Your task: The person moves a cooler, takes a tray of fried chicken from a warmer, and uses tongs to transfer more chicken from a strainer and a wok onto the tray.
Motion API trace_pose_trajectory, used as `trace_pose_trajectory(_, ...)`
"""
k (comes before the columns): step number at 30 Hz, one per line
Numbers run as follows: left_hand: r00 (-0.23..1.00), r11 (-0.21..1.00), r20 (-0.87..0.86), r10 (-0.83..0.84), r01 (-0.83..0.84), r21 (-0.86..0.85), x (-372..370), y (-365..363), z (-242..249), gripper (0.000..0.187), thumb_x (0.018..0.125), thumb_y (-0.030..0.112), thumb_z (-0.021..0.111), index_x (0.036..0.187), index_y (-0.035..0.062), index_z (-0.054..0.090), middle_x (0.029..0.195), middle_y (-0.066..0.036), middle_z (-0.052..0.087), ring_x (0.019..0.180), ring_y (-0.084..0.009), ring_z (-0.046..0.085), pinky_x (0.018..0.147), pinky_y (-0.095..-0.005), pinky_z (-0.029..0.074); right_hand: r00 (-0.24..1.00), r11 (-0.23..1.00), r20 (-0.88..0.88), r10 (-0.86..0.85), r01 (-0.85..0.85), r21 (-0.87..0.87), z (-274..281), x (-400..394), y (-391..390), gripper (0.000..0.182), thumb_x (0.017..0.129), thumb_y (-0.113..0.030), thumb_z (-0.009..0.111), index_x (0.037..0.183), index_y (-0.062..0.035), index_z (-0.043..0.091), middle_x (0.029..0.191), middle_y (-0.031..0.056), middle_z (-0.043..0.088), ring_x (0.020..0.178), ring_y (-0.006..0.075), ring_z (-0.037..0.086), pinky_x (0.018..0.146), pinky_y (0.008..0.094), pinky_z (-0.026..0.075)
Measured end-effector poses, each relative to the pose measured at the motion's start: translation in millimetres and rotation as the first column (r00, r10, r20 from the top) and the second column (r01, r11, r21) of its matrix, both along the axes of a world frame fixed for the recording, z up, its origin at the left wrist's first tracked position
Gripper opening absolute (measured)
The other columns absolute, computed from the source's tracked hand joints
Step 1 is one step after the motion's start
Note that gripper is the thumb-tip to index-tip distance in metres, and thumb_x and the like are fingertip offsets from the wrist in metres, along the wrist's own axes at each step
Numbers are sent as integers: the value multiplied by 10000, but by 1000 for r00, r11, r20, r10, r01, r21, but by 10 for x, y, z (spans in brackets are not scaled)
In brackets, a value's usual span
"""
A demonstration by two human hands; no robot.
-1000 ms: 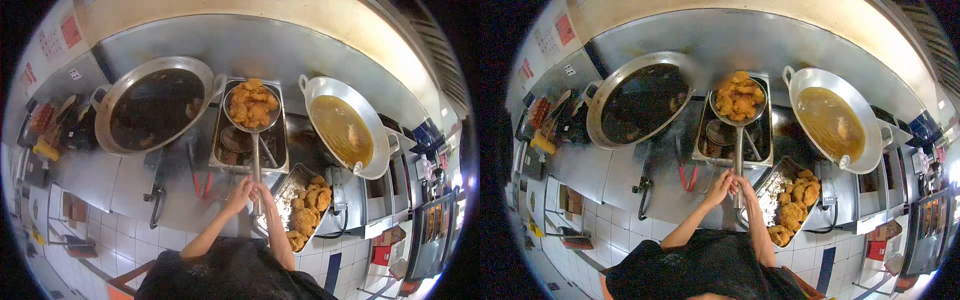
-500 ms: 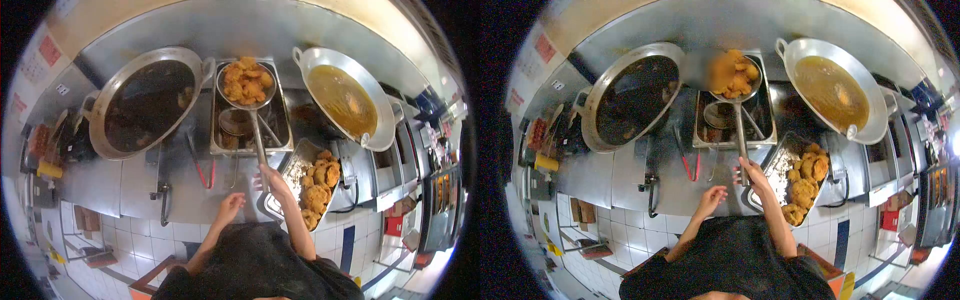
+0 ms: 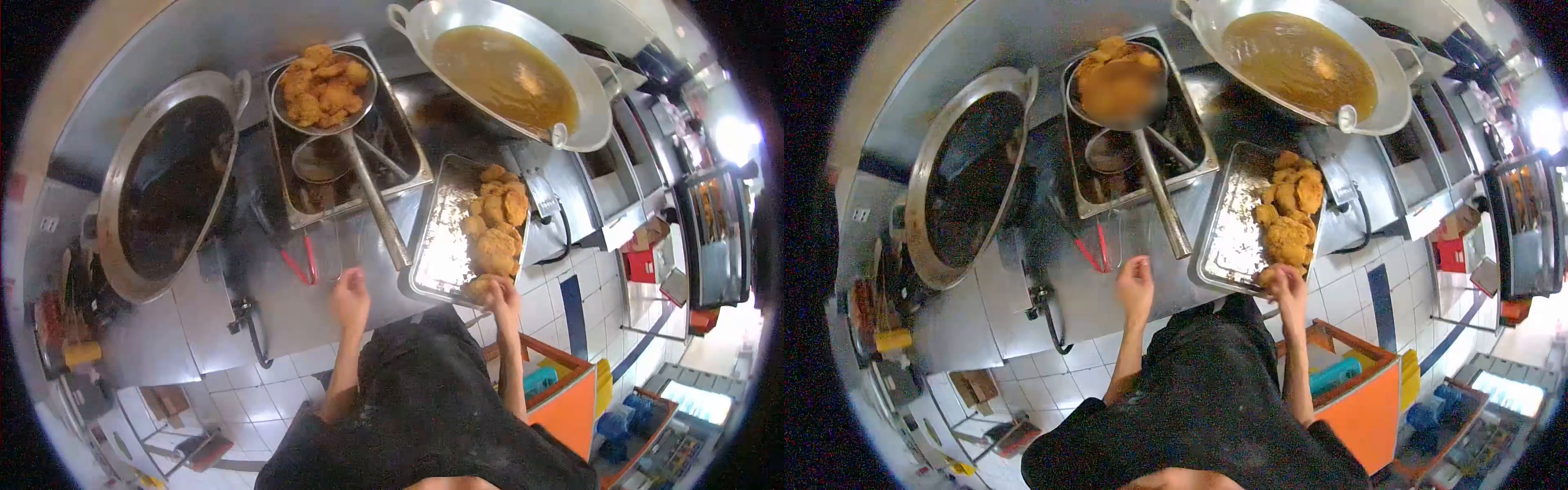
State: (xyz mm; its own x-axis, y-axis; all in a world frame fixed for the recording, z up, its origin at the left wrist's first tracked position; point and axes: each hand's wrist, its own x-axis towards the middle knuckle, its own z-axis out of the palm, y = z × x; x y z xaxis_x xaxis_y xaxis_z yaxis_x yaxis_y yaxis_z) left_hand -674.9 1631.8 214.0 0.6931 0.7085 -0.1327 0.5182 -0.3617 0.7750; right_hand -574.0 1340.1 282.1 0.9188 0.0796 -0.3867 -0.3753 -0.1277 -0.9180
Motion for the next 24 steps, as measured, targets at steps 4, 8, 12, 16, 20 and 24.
trace_pose_trajectory(4, 956, 696, 78, 282, -260, 669, -274, 315, -32, 642, 788, 411, 686, 1294, 80, 471, 1223, -166, 547, 1052, -336, 538, 832, -480, 438, 982, 982, -14, -187, 187, -39, -256, -76, -375, 218, 941, -238, 545, 1040, -45, 567, 784, 41, 603, 590, 74, 544, 474, 194, 417)
trace_pose_trajectory(8, 844, 736, -226, 487, -256, 627, -62, 495, -226, 926, 767, 431, 684, 1451, 52, 189, 1348, -221, 428, 1225, -398, 399, 948, -508, 368, 997, 996, -34, -70, 72, 50, -208, 146, -220, 189, 941, -219, 535, 984, -37, 563, 720, 30, 589, 556, 58, 503, 469, 191, 392)
trace_pose_trajectory(12, 850, 674, -154, 505, -276, 685, 102, 995, -905, 996, 762, 474, 669, 1449, 7, 120, 1304, -254, 456, 1153, -430, 472, 945, -502, 398, 987, 992, 146, 66, -81, 99, -106, 376, -45, 137, 940, -170, 529, 941, -38, 565, 708, 18, 573, 535, 54, 461, 480, 208, 375)
trace_pose_trajectory(16, 912, 832, -180, 369, -238, 501, -96, 1288, -807, 804, 799, 470, 646, 1359, -17, 336, 1142, -247, 567, 964, -407, 580, 818, -458, 458, 970, 992, 221, 100, -115, 54, -240, 506, -340, 142, 941, -174, 531, 916, -36, 553, 681, 11, 548, 542, 52, 472, 475, 210, 378)
trace_pose_trajectory(20, 939, 941, 108, 327, -334, 55, -574, 592, -72, 529, 896, 492, 534, 1046, -9, 615, 837, -160, 634, 794, -294, 618, 691, -413, 450, 991, 988, 123, -61, 41, 152, -347, 375, -839, 164, 944, -191, 527, 901, -36, 556, 677, 19, 547, 479, 72, 466, 410, 220, 354)
trace_pose_trajectory(24, 933, 934, 142, 329, -344, 98, -925, 420, 395, 538, 923, 496, 492, 1144, 11, 569, 783, -83, 601, 707, -218, 568, 635, -365, 438, 989, 985, 28, -146, 142, 101, -718, 224, -1431, 173, 942, -211, 527, 964, -42, 549, 725, 74, 603, 505, 116, 559, 407, 223, 389)
